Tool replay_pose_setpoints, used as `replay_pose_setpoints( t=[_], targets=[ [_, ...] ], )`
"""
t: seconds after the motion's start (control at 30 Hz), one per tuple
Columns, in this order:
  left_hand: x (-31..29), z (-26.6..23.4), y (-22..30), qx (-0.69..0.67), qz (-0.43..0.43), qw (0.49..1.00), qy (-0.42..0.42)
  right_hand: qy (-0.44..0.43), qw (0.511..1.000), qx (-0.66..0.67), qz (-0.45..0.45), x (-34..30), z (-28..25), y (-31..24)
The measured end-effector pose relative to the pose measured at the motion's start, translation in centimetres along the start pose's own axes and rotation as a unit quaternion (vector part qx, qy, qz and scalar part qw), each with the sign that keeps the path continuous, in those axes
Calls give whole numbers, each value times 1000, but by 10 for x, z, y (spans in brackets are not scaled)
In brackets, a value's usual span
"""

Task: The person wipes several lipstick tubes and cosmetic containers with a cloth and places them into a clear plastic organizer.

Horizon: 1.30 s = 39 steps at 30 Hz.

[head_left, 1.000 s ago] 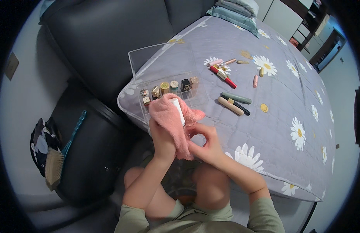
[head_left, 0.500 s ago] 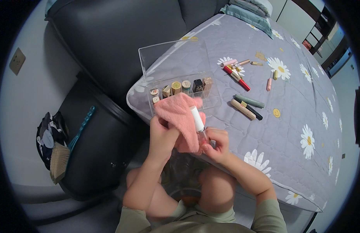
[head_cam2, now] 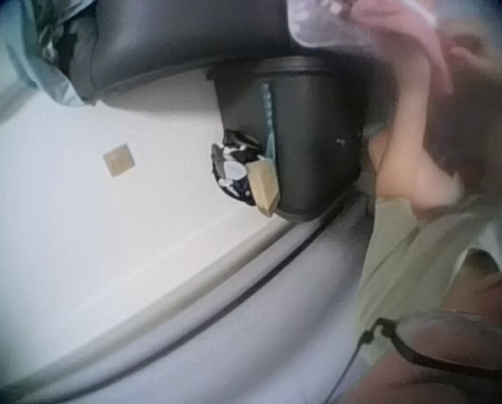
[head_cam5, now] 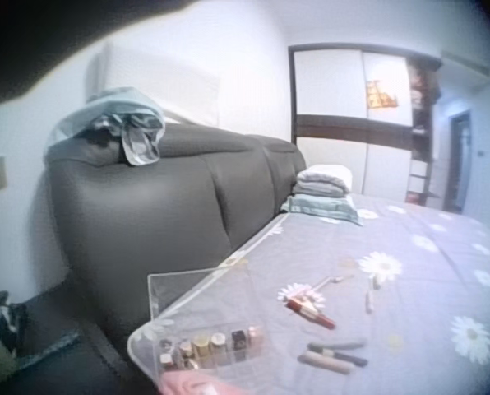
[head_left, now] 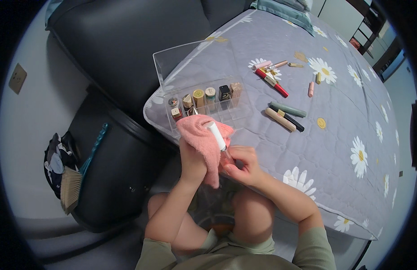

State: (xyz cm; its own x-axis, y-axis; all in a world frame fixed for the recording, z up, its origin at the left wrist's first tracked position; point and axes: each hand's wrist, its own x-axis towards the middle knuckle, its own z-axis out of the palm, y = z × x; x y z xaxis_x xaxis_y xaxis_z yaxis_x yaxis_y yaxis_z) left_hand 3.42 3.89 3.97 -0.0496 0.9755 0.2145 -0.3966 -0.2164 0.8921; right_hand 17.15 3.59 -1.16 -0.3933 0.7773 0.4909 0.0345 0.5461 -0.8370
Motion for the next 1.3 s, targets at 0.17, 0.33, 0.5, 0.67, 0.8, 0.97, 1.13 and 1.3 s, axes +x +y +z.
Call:
replay_pose_setpoints(
  t=[0.17,0.33,0.5,0.67,0.8,0.97,1.13,1.3],
  targets=[
    [-6,0,-21,-50,39,997,41,33,999,33,20,2,3,-2],
    [-9,1,-25,-95,17,995,21,23,994,81,72,5,-1,-8],
    [-9,-6,-24,-53,-3,999,-13,27,985,142,96,2,1,-6],
    [-10,-17,-27,-38,-15,999,-37,-4,992,119,41,0,3,-3],
    [-4,-15,-23,-77,-51,996,-17,7,990,129,51,0,5,-4],
    [9,-11,-6,-349,-134,921,-111,53,975,196,93,-4,2,2],
    [10,-28,-3,-425,-214,863,-167,175,923,323,115,6,2,-12],
    [11,-33,-5,-368,-205,894,-155,41,982,162,92,-8,-7,10]
  ],
)
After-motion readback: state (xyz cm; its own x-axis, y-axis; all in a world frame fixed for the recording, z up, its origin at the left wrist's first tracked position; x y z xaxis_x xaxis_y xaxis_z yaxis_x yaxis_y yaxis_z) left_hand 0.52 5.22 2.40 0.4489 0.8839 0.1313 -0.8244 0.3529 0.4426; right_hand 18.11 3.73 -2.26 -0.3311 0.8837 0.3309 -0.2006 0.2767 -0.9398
